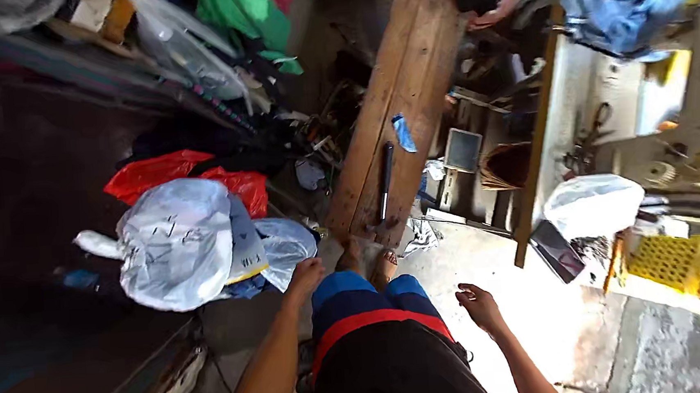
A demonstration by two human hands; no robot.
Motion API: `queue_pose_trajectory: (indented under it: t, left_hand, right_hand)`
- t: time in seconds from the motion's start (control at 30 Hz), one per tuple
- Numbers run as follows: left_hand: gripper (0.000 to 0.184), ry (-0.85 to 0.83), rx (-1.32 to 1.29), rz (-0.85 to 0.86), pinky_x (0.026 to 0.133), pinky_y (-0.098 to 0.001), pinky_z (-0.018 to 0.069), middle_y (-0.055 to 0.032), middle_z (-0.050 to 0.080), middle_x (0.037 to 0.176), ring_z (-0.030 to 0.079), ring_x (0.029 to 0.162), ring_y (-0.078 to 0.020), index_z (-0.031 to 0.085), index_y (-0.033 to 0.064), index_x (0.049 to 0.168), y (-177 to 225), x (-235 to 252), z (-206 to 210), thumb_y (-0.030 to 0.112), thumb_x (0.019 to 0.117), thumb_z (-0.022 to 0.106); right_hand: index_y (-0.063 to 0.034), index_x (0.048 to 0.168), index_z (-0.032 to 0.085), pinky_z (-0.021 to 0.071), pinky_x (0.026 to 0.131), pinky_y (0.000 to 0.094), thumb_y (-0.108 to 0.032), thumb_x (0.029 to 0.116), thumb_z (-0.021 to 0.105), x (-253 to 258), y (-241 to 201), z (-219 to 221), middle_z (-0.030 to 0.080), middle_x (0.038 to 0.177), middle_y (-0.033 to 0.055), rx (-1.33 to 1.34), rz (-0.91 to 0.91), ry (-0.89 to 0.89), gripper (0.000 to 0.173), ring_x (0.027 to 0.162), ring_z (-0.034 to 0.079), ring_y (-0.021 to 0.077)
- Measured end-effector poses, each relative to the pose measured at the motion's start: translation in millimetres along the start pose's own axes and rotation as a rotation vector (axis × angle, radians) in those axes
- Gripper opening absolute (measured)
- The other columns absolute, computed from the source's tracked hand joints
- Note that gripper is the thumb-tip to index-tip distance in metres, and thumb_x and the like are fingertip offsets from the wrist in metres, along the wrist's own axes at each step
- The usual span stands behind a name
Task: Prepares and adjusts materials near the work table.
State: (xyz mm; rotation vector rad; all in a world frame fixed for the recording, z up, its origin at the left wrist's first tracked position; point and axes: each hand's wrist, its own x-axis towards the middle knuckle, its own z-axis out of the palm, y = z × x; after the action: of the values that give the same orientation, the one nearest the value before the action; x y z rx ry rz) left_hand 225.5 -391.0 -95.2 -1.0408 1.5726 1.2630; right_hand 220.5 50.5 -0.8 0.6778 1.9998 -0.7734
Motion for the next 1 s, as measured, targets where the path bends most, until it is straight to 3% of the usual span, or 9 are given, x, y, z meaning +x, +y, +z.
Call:
queue_pose_trajectory:
  t: [0.13, 0.3, 0.4, 0.47, 0.53, 0.6, 0.73, 0.87, 1.0]
  left_hand:
    - [0.044, -0.044, 0.057, 0.068, 0.105, -0.0534, 0.0486, -0.0248, 0.058, 0.139, 0.061, 0.124, -0.0365, 0.054, -0.0001, 0.143, -44, 58, 38, 0.027, 0.1101, 0.045]
    - [0.048, 0.054, -0.034, -0.066, 0.113, -0.0581, 0.0401, -0.0264, 0.051, 0.149, 0.051, 0.137, -0.0410, 0.048, 0.0012, 0.149, -127, 205, 87, 0.029, 0.1105, 0.043]
    - [0.055, 0.206, -0.019, -0.103, 0.117, -0.0578, 0.0357, -0.0298, 0.045, 0.153, 0.045, 0.142, -0.0437, 0.035, -0.0007, 0.157, -137, 292, 93, 0.028, 0.1107, 0.041]
    - [0.061, 0.297, -0.120, -0.019, 0.122, -0.0524, 0.0293, -0.0316, 0.037, 0.158, 0.037, 0.148, -0.0413, 0.024, -0.0039, 0.160, -142, 351, 93, 0.024, 0.1101, 0.046]
    - [0.062, 0.477, -0.202, 0.058, 0.121, -0.0547, 0.0312, -0.0328, 0.037, 0.157, 0.038, 0.146, -0.0450, 0.035, -0.0024, 0.157, -168, 424, 100, 0.026, 0.1055, 0.055]
    - [0.059, 0.533, -0.178, -0.047, 0.115, -0.0640, 0.0330, -0.0402, 0.040, 0.150, 0.039, 0.141, -0.0553, 0.049, -0.0053, 0.146, -162, 460, 90, 0.037, 0.1046, 0.056]
    - [0.056, 0.483, -0.026, -0.039, 0.121, -0.0628, 0.0242, -0.0399, 0.046, 0.146, 0.037, 0.144, -0.0528, 0.051, -0.0150, 0.139, -143, 482, 70, 0.031, 0.1079, 0.050]
    - [0.055, 0.445, -0.046, -0.059, 0.119, -0.0618, 0.0290, -0.0372, 0.049, 0.145, 0.041, 0.141, -0.0522, 0.053, -0.0104, 0.140, -165, 471, 87, 0.033, 0.1066, 0.052]
    - [0.039, 0.199, -0.001, 0.014, 0.108, -0.0669, 0.0407, -0.0351, 0.061, 0.131, 0.056, 0.126, -0.0530, 0.061, -0.0061, 0.134, -144, 331, 104, 0.017, 0.1019, 0.061]
  right_hand:
    - [0.0061, 0.135, 0.059, 0.0590, 0.082, 0.0480, -0.013, 0.1025, 0.058, 56, -27, 11, 0.070, 0.111, 0.0247, 0.067, -0.158, 0.126, 0.037, 0.089, 0.072, 0.0304]
    - [0.0090, 0.138, 0.054, 0.0588, 0.088, 0.0442, -0.015, 0.1040, 0.054, 201, -112, 1, 0.068, 0.117, 0.0249, -0.120, -0.572, 0.347, 0.042, 0.096, 0.071, 0.0274]
    - [0.0133, 0.135, 0.054, 0.0598, 0.080, 0.0369, -0.016, 0.1041, 0.053, 286, -181, -12, 0.068, 0.111, 0.0256, -0.248, -0.819, 0.480, 0.042, 0.086, 0.070, 0.0207]
    - [0.0129, 0.131, 0.054, 0.0586, 0.074, 0.0302, -0.018, 0.1041, 0.053, 342, -225, -22, 0.068, 0.103, 0.0183, -0.284, -0.953, 0.531, 0.041, 0.080, 0.066, 0.0110]
    - [0.0110, 0.128, 0.054, 0.0569, 0.073, 0.0302, -0.023, 0.1039, 0.053, 392, -265, -35, 0.065, 0.098, 0.0133, -0.315, -1.042, 0.579, 0.041, 0.076, 0.063, 0.0085]
    - [0.0068, 0.129, 0.052, 0.0550, 0.075, 0.0295, -0.027, 0.1060, 0.049, 426, -303, -40, 0.060, 0.099, 0.0083, -0.296, -1.040, 0.652, 0.041, 0.076, 0.059, 0.0066]
    - [-0.0008, 0.123, 0.053, 0.0538, 0.078, 0.0242, -0.025, 0.1069, 0.047, 462, -334, -30, 0.056, 0.094, -0.0035, -0.150, -1.056, 0.734, 0.030, 0.078, 0.058, 0.0001]
    - [0.0034, 0.125, 0.054, 0.0538, 0.079, 0.0242, -0.022, 0.1058, 0.050, 459, -333, -26, 0.059, 0.095, 0.0012, -0.197, -1.039, 0.751, 0.032, 0.080, 0.060, 0.0022]
    - [0.0047, 0.129, 0.053, 0.0524, 0.071, 0.0220, -0.024, 0.1029, 0.054, 459, -337, -24, 0.060, 0.088, 0.0026, -0.241, -0.995, 0.756, 0.039, 0.072, 0.058, 0.0019]
